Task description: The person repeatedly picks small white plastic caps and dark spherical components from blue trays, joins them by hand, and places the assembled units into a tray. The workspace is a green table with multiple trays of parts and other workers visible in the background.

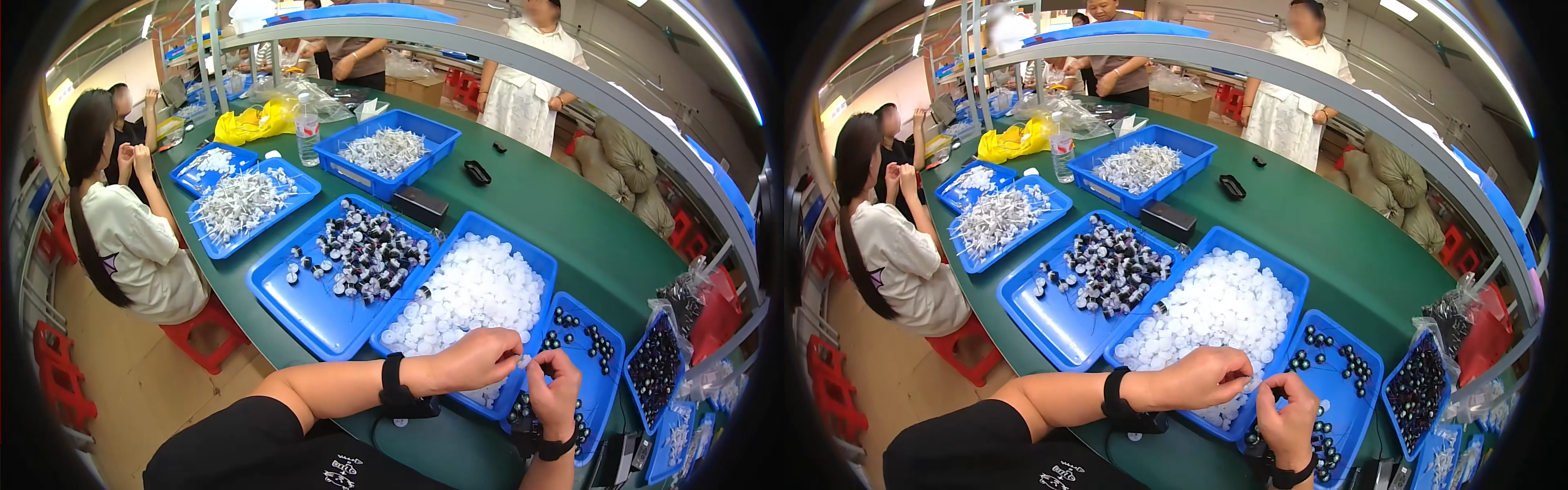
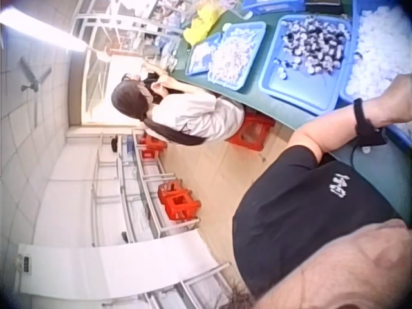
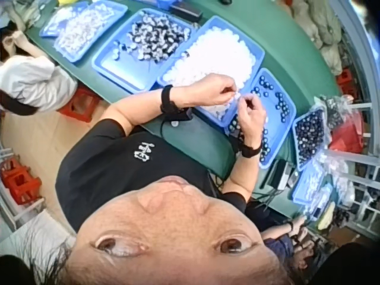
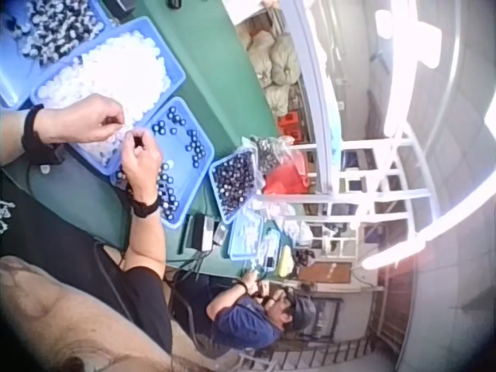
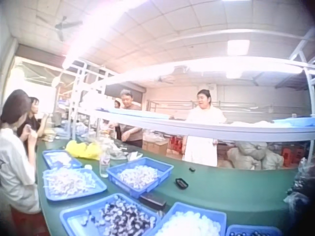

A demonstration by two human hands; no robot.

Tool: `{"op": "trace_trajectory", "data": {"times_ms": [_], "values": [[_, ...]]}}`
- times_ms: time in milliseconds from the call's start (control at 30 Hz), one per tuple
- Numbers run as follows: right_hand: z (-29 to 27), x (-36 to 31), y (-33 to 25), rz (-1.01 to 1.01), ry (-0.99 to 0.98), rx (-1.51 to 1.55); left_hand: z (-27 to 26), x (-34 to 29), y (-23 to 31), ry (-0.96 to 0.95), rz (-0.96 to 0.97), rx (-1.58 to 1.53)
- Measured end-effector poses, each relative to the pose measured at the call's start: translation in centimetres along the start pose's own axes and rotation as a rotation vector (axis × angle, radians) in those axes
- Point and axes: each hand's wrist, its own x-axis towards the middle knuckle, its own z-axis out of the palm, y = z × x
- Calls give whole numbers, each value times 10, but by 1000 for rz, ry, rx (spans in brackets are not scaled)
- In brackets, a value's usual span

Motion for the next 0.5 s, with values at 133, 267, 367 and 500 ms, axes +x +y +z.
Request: {"op": "trace_trajectory", "data": {"times_ms": [133, 267, 367, 500], "values": [[1, 0, 2, -1, -3, 3, 4, 0, -6, 49, 138, 80], [-2, 0, 4, 21, -27, 33, 5, 2, -6, 57, 165, 97], [-2, 2, -3, 3, -28, 77, 4, 3, -8, 59, 204, 127], [-10, 3, -6, -133, -85, 22, -1, 6, -2, 16, 173, 128]]}}
